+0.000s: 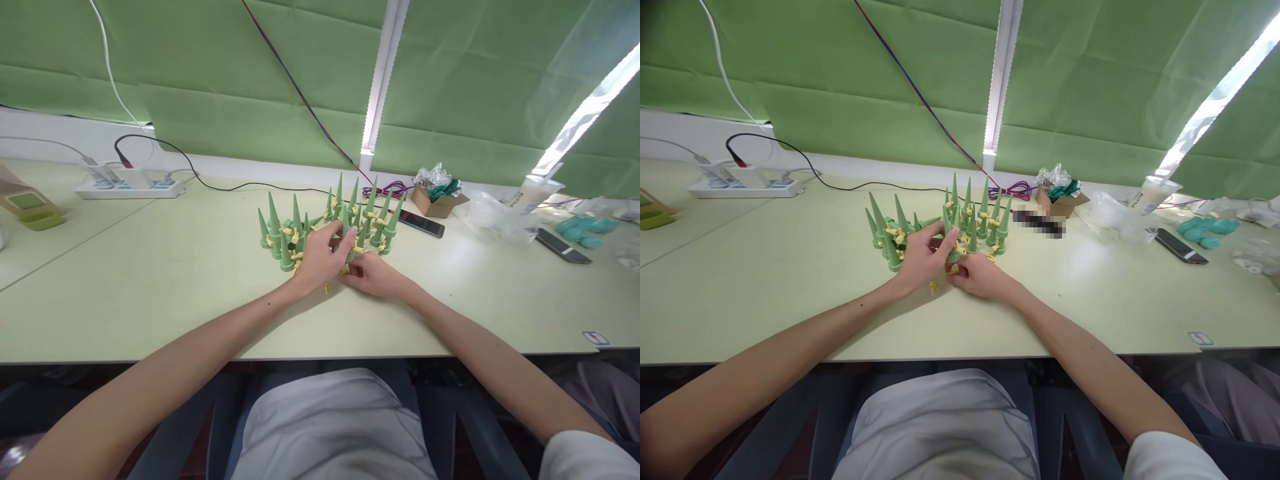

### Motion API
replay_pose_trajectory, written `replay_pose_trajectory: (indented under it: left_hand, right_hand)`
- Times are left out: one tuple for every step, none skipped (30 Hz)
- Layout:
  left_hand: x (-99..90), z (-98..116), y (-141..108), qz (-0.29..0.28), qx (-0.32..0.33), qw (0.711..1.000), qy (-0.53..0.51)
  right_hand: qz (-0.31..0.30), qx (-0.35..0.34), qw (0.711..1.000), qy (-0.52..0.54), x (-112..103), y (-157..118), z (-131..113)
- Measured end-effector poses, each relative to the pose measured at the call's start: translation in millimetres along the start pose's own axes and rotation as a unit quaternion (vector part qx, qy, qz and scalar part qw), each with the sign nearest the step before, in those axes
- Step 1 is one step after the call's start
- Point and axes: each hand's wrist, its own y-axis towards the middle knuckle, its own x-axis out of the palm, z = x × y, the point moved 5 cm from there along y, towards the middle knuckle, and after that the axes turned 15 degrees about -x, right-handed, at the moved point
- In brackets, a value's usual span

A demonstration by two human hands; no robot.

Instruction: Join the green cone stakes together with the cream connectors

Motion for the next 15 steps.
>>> replay_pose_trajectory:
  left_hand:
    - [0.1, 0.6, -0.2, -0.001, 0.001, 1.000, 0.002]
    - [0.2, 1.3, -0.4, -0.001, 0.003, 1.000, 0.004]
    - [0.2, 1.9, -0.6, -0.001, 0.004, 1.000, 0.006]
    - [0.1, 2.4, -0.9, -0.001, 0.005, 1.000, 0.009]
    - [0.1, 2.8, -1.1, -0.001, 0.006, 1.000, 0.012]
    - [0.2, 3.0, -1.3, -0.002, 0.007, 1.000, 0.016]
    - [0.3, 3.2, -1.5, -0.003, 0.008, 1.000, 0.020]
    - [0.5, 3.3, -1.6, -0.005, 0.008, 1.000, 0.025]
    - [0.6, 3.4, -1.8, -0.005, 0.009, 1.000, 0.029]
    - [0.8, 3.6, -1.9, -0.006, 0.011, 0.999, 0.034]
    - [1.0, 3.8, -2.1, -0.005, 0.014, 0.999, 0.038]
    - [1.2, 4.2, -2.2, -0.004, 0.017, 0.999, 0.042]
    - [1.4, 4.7, -2.4, -0.003, 0.022, 0.999, 0.046]
    - [1.6, 5.2, -2.6, -0.002, 0.026, 0.998, 0.050]
    - [1.8, 5.6, -2.7, 0.000, 0.029, 0.998, 0.055]
  right_hand:
    - [-0.001, 0.004, 1.000, -0.001, 0.0, 0.1, 0.3]
    - [-0.001, 0.008, 1.000, -0.003, 0.0, 0.1, 0.7]
    - [-0.002, 0.012, 1.000, -0.005, -0.1, 0.1, 0.8]
    - [-0.002, 0.015, 1.000, -0.008, -0.3, 0.1, 0.9]
    - [-0.002, 0.017, 1.000, -0.011, -0.5, 0.1, 1.0]
    - [-0.003, 0.019, 1.000, -0.015, -0.8, 0.1, 0.9]
    - [-0.004, 0.019, 1.000, -0.018, -1.0, 0.1, 0.9]
    - [-0.006, 0.017, 1.000, -0.020, -1.2, 0.0, 0.8]
    - [-0.007, 0.015, 1.000, -0.021, -1.4, 0.0, 0.8]
    - [-0.008, 0.012, 1.000, -0.021, -1.5, -0.1, 0.8]
    - [-0.009, 0.008, 1.000, -0.021, -1.7, -0.3, 0.9]
    - [-0.010, 0.005, 1.000, -0.020, -1.9, -0.4, 1.1]
    - [-0.011, 0.002, 1.000, -0.020, -2.0, -0.6, 1.3]
    - [-0.013, 0.001, 1.000, -0.021, -2.1, -0.8, 1.6]
    - [-0.015, -0.001, 1.000, -0.022, -2.1, -0.9, 1.9]
